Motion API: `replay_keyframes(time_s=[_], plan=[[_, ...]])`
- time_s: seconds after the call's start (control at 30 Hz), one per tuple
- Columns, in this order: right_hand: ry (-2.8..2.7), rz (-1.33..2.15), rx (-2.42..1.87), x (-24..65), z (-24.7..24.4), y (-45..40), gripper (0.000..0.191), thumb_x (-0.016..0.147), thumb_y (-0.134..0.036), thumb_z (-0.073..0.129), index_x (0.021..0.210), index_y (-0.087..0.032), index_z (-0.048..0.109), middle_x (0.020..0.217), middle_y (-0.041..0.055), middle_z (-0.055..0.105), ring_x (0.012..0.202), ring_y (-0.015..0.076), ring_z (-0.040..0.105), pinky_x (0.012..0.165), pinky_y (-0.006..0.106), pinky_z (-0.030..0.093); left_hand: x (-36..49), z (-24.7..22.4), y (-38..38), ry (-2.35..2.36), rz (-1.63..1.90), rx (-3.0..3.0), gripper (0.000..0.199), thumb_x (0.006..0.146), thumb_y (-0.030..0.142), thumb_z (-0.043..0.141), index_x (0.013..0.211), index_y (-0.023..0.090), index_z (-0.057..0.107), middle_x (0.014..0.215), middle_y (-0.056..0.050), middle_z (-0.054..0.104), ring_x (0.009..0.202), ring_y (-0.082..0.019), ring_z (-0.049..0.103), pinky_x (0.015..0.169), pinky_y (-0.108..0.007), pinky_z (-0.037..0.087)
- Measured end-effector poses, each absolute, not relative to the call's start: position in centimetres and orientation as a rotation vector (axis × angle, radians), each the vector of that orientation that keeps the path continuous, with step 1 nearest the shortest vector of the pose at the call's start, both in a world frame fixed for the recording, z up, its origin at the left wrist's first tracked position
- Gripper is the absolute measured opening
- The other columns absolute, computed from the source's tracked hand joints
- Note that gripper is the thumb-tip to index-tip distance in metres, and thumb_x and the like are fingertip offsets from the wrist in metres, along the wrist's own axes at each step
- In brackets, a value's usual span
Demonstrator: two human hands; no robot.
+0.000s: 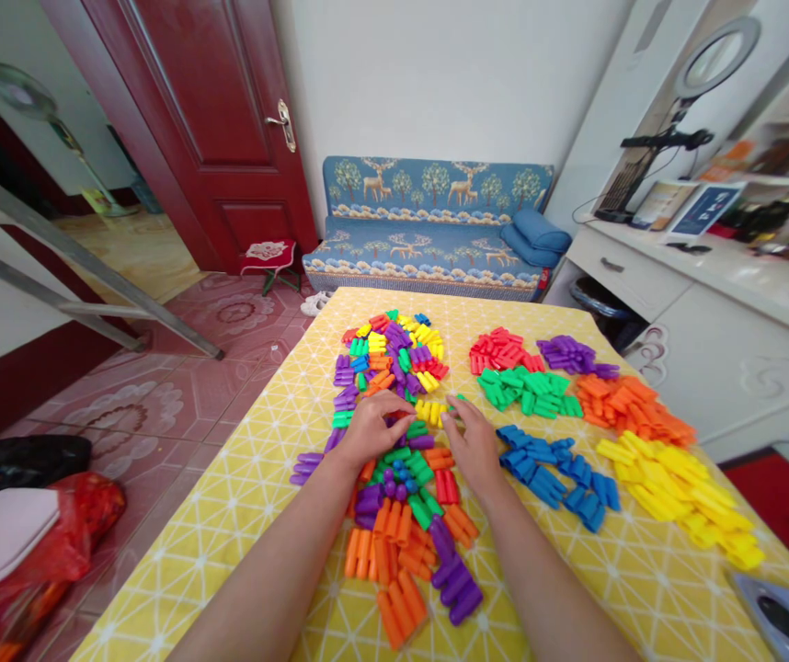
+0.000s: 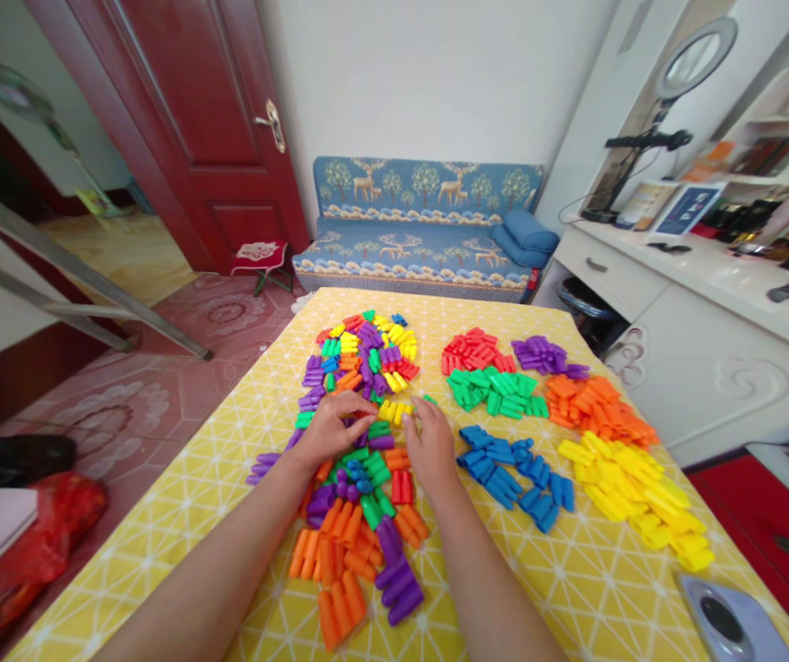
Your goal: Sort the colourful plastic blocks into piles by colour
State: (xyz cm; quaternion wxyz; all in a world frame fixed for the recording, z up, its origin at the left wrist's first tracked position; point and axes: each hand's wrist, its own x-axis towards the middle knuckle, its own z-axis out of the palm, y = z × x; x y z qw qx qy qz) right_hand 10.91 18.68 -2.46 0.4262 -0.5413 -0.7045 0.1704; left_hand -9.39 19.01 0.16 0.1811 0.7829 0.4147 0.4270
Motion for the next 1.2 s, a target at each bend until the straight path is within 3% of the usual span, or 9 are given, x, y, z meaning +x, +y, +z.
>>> replay_keyframes(time_s=[0.1, 0.2, 0.47, 0.77, 1.0, 1.2], plan=[[-1.724, 0.288, -1.410, 11.6, -3.1, 19.1, 0.049, 0.089, -0.036, 0.047, 0.131, -0.012, 0.054, 0.134, 0.0180, 0.054, 0.127, 0.0290, 0.047, 0.107, 0.051, 0.037, -9.4, 0.0, 19.1, 1.183, 1.190, 2.217, 0.012, 0.084, 0.023, 0.062, 0.086, 0.018, 0.073, 0.083, -0.007, 0.073, 0.080, -0.018, 0.065, 0.076, -0.031, 0.051], [-1.804, 0.239, -1.372, 11.5, -3.2, 19.0, 0.053, 0.088, -0.032, 0.049, 0.138, -0.013, 0.047, 0.143, 0.0160, 0.047, 0.134, 0.0279, 0.039, 0.111, 0.051, 0.033, -9.4, -0.1, 19.2, 1.184, 1.194, 2.225, 0.013, 0.084, 0.022, 0.061, 0.086, 0.018, 0.073, 0.084, -0.007, 0.073, 0.081, -0.018, 0.065, 0.077, -0.032, 0.051], [-2.023, 0.245, -1.364, 10.4, -2.4, 18.3, 0.039, 0.080, -0.017, 0.056, 0.118, -0.022, 0.064, 0.118, 0.0094, 0.065, 0.112, 0.0276, 0.053, 0.098, 0.048, 0.043, -9.3, 0.1, 19.2, 1.185, 1.200, 2.215, 0.012, 0.084, 0.023, 0.062, 0.085, 0.018, 0.073, 0.083, -0.007, 0.073, 0.079, -0.018, 0.066, 0.076, -0.032, 0.052], [-1.856, 0.132, -1.378, 11.2, -0.4, 16.8, 0.036, 0.082, -0.030, 0.060, 0.117, -0.021, 0.063, 0.110, 0.0090, 0.066, 0.105, 0.0266, 0.056, 0.094, 0.043, 0.045, -9.4, -0.5, 19.4, 1.172, 1.190, 2.204, 0.014, 0.085, 0.025, 0.061, 0.087, 0.019, 0.073, 0.084, -0.006, 0.073, 0.081, -0.018, 0.066, 0.077, -0.032, 0.052], [-1.654, -0.206, -1.637, 21.5, 3.0, 16.5, 0.041, 0.083, -0.044, 0.055, 0.111, -0.017, 0.066, 0.105, 0.0117, 0.068, 0.097, 0.0275, 0.058, 0.089, 0.043, 0.044, -9.5, -0.5, 19.5, 1.180, 1.188, 2.200, 0.013, 0.084, 0.025, 0.062, 0.085, 0.019, 0.073, 0.085, -0.007, 0.074, 0.080, -0.018, 0.067, 0.076, -0.032, 0.053], [-1.311, -0.473, -2.025, 29.7, 0.9, 14.0, 0.044, 0.078, -0.046, 0.053, 0.105, -0.015, 0.069, 0.097, 0.0157, 0.066, 0.092, 0.0325, 0.054, 0.081, 0.047, 0.039, -9.6, -0.7, 19.7, 1.179, 1.180, 2.196, 0.013, 0.085, 0.025, 0.061, 0.085, 0.019, 0.073, 0.086, -0.006, 0.074, 0.082, -0.019, 0.068, 0.077, -0.032, 0.054]])
